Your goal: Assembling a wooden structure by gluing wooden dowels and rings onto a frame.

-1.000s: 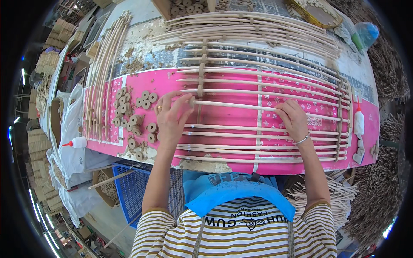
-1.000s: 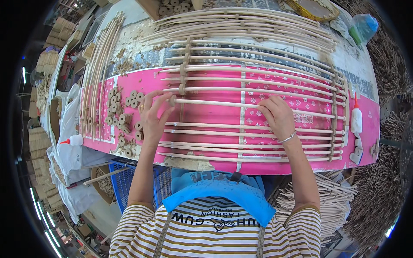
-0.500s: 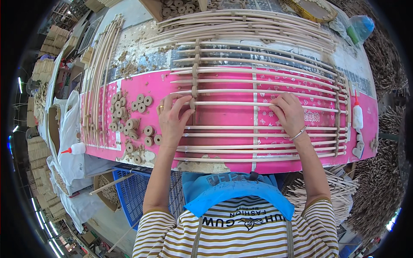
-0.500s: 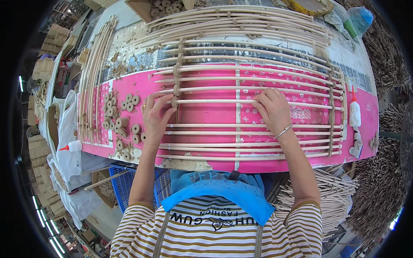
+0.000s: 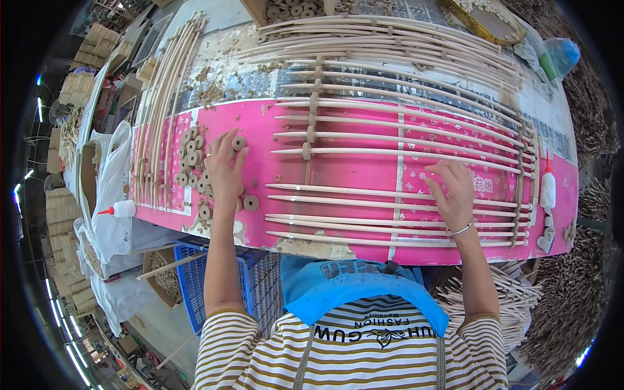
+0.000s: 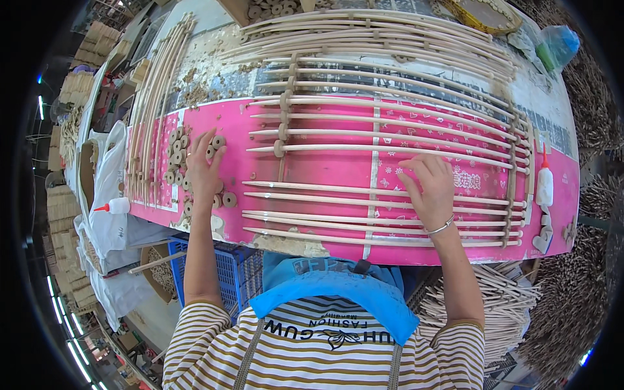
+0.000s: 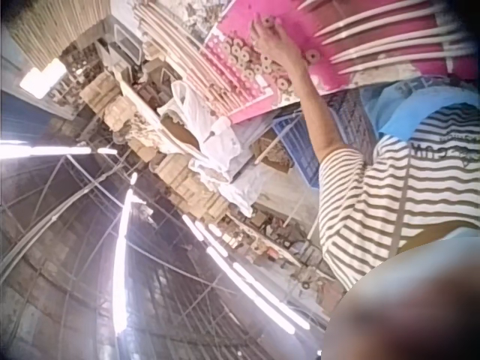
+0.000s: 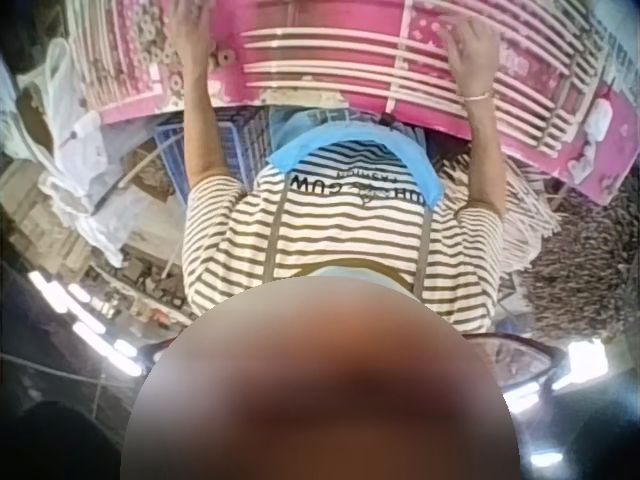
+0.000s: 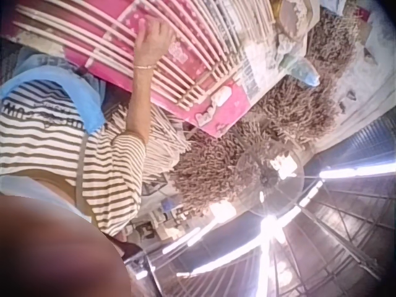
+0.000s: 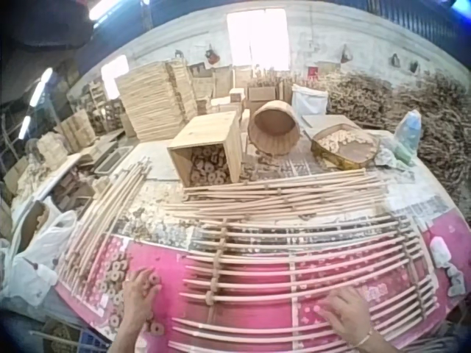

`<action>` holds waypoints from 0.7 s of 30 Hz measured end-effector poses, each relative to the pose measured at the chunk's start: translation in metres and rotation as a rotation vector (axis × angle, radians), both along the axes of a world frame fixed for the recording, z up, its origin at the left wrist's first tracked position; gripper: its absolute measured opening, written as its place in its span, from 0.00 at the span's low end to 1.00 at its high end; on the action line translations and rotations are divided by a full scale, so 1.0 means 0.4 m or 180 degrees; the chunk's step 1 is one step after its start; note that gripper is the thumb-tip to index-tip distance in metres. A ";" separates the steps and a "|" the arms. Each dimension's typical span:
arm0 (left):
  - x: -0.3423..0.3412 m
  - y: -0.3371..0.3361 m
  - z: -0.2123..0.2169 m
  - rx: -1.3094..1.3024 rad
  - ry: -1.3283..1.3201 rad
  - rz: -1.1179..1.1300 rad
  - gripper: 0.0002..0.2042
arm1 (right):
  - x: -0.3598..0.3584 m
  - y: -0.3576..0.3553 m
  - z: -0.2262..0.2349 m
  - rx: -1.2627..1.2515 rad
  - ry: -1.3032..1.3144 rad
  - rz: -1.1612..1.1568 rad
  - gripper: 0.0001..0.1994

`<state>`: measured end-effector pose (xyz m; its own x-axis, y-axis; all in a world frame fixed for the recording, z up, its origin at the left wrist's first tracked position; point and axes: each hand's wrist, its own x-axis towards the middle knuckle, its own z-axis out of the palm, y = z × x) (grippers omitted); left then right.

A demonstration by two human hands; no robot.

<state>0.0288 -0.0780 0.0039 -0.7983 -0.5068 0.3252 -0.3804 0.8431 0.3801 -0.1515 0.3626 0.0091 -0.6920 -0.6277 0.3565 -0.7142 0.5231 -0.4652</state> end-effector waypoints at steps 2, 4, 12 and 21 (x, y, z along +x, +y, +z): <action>-0.008 0.011 0.009 0.0105 0.0008 -0.0016 0.23 | 0.003 0.003 -0.009 -0.0023 -0.0023 -0.0023 0.09; -0.032 0.058 0.023 0.0429 -0.0035 -0.0370 0.23 | 0.003 0.012 -0.004 -0.0021 -0.0027 -0.0083 0.09; -0.055 0.178 0.017 -0.0109 -0.0333 -0.1035 0.30 | -0.043 0.041 -0.006 -0.0279 0.0066 -0.0406 0.11; -0.116 0.225 -0.035 0.1025 0.0073 -0.1150 0.20 | -0.175 0.304 0.003 -0.0490 0.0782 -0.1488 0.14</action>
